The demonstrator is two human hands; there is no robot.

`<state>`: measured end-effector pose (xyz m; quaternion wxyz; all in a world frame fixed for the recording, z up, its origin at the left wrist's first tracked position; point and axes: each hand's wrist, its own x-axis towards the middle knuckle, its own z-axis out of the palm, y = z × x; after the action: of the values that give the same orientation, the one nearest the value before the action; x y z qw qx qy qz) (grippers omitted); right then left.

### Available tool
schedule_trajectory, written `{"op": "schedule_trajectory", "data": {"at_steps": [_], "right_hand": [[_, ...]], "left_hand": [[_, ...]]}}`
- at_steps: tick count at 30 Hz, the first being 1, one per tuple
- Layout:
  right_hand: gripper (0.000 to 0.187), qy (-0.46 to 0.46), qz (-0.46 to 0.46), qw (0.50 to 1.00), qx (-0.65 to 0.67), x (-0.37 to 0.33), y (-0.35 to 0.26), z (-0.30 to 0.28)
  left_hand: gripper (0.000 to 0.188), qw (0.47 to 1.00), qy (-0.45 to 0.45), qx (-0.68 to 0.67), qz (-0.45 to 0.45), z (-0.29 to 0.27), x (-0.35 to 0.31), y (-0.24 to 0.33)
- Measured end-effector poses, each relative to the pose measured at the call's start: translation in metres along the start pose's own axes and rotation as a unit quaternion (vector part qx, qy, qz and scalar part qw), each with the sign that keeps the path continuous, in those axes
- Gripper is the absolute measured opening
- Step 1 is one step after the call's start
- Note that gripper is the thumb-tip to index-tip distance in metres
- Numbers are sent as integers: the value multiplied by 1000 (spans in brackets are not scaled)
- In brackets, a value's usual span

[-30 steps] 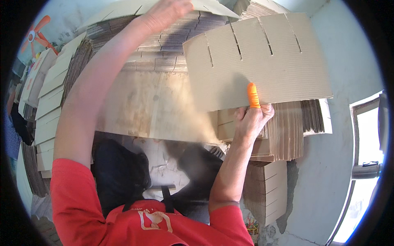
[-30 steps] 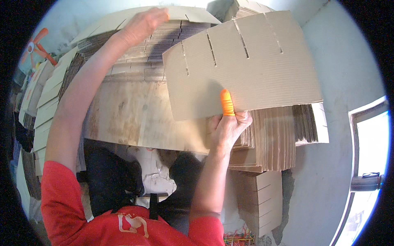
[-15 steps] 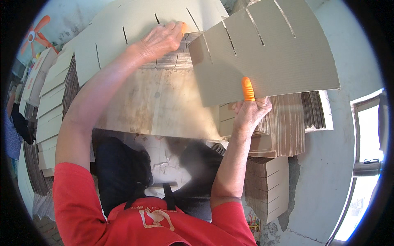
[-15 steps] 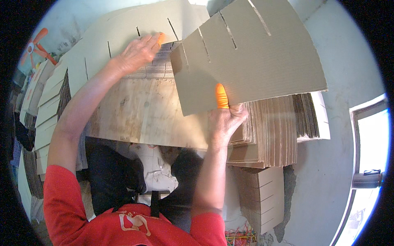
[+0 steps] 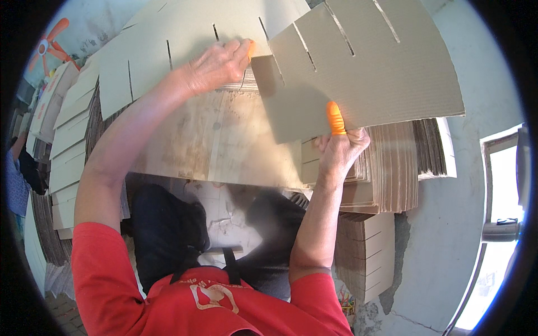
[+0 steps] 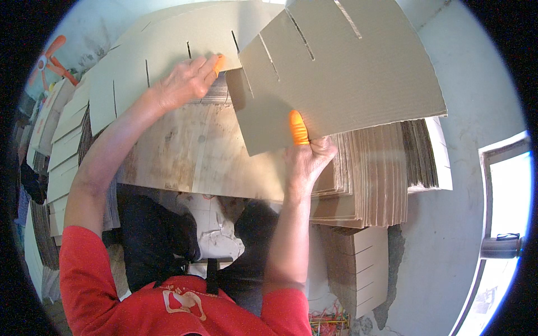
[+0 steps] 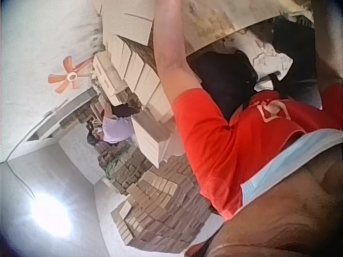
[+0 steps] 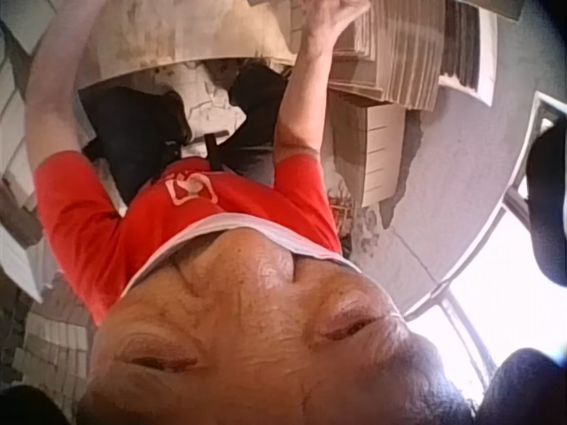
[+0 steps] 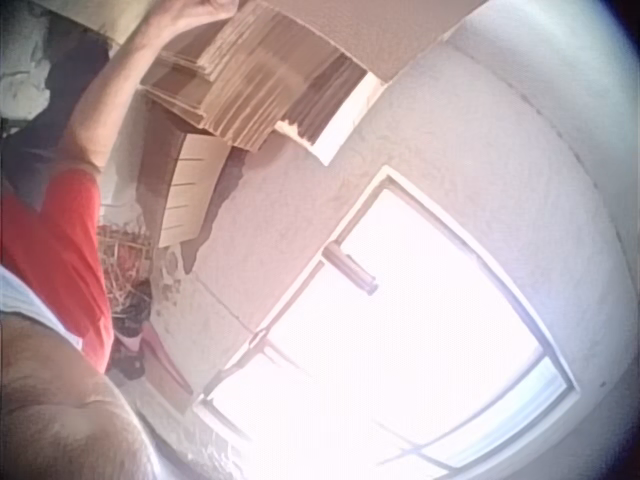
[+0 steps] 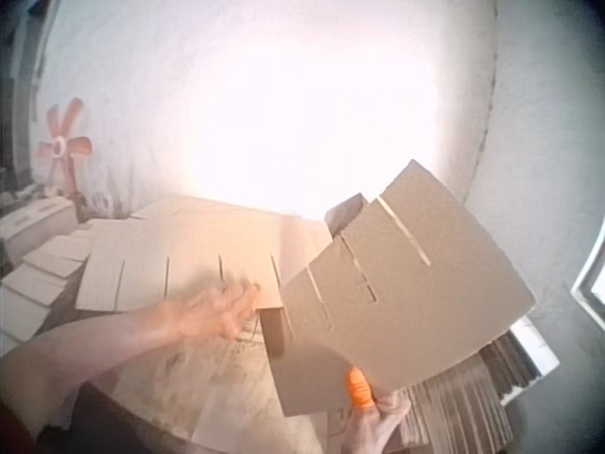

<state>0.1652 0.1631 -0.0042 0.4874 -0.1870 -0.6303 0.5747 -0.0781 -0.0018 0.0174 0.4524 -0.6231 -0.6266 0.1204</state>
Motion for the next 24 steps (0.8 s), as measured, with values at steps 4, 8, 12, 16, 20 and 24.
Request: {"op": "schedule_trajectory", "data": {"at_steps": [4,8,12,16,20,24], "right_hand": [[30,0,-26,1000,-4,2,16,0],[31,17,-49,995,-87,-4,5,8],[30,32,-15,999,-32,-7,10,7],[30,15,-22,1000,-15,-8,18,8],[20,19,51,988,146,-19,47,18],[23,8,40,998,40,-22,53,25]], "left_hand": [[24,995,81,-47,46,-16,7,22],[23,992,74,-84,49,-37,2,58],[24,993,61,-96,34,-49,-8,72],[23,986,77,-132,65,-62,-12,76],[24,978,73,-182,74,-76,-21,111],[53,933,73,-347,-63,-56,-10,90]]}}
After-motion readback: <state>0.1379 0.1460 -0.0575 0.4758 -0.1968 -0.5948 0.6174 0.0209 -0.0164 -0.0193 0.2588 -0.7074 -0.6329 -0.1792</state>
